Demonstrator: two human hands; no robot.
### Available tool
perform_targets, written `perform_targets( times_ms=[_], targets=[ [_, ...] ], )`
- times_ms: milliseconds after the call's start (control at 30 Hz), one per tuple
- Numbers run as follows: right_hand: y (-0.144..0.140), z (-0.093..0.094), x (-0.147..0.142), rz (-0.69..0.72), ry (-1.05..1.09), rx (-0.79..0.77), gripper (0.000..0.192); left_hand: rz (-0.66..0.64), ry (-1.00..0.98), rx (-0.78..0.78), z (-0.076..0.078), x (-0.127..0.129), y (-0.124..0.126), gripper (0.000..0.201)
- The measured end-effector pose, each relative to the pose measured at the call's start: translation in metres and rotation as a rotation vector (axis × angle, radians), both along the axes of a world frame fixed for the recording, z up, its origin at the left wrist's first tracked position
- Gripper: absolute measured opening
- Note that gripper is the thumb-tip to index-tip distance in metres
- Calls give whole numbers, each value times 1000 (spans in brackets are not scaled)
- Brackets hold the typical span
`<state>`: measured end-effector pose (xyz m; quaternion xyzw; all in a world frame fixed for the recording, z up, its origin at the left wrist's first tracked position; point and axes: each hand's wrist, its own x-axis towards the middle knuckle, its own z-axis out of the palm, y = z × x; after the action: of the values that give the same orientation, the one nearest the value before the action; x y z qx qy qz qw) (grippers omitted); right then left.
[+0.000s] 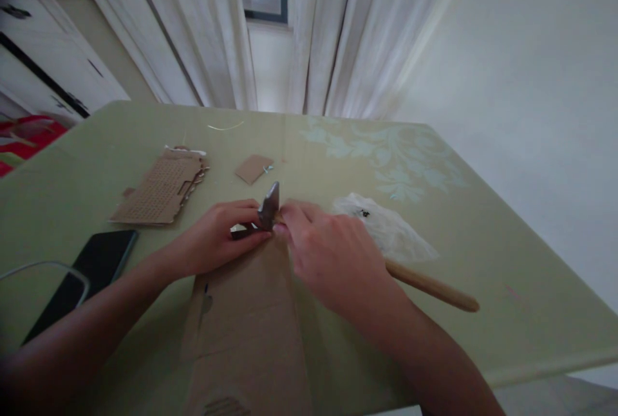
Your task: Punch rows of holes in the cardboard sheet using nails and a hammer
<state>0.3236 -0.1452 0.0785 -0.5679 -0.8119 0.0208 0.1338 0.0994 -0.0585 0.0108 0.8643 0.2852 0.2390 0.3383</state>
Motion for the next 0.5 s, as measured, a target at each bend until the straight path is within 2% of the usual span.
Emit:
perform_targets(
  times_ms=[67,233,333,400,500],
  targets=[
    [2,-2,1,7,3,-23,19,4,-5,-29,-1,0,1,10],
    [4,-2,5,14,181,99,22,9,-24,-133,-3,-1,1,16],
    [6,-6,5,39,72,-46,23,4,14,-170,-2,0,0,33],
    [8,-9,4,46,-11,-148,24,-7,46,-177,-1,1,0,34],
    [11,-11,4,45,54,-155,23,-15,93,-166,-1,1,1,37]
  ],
)
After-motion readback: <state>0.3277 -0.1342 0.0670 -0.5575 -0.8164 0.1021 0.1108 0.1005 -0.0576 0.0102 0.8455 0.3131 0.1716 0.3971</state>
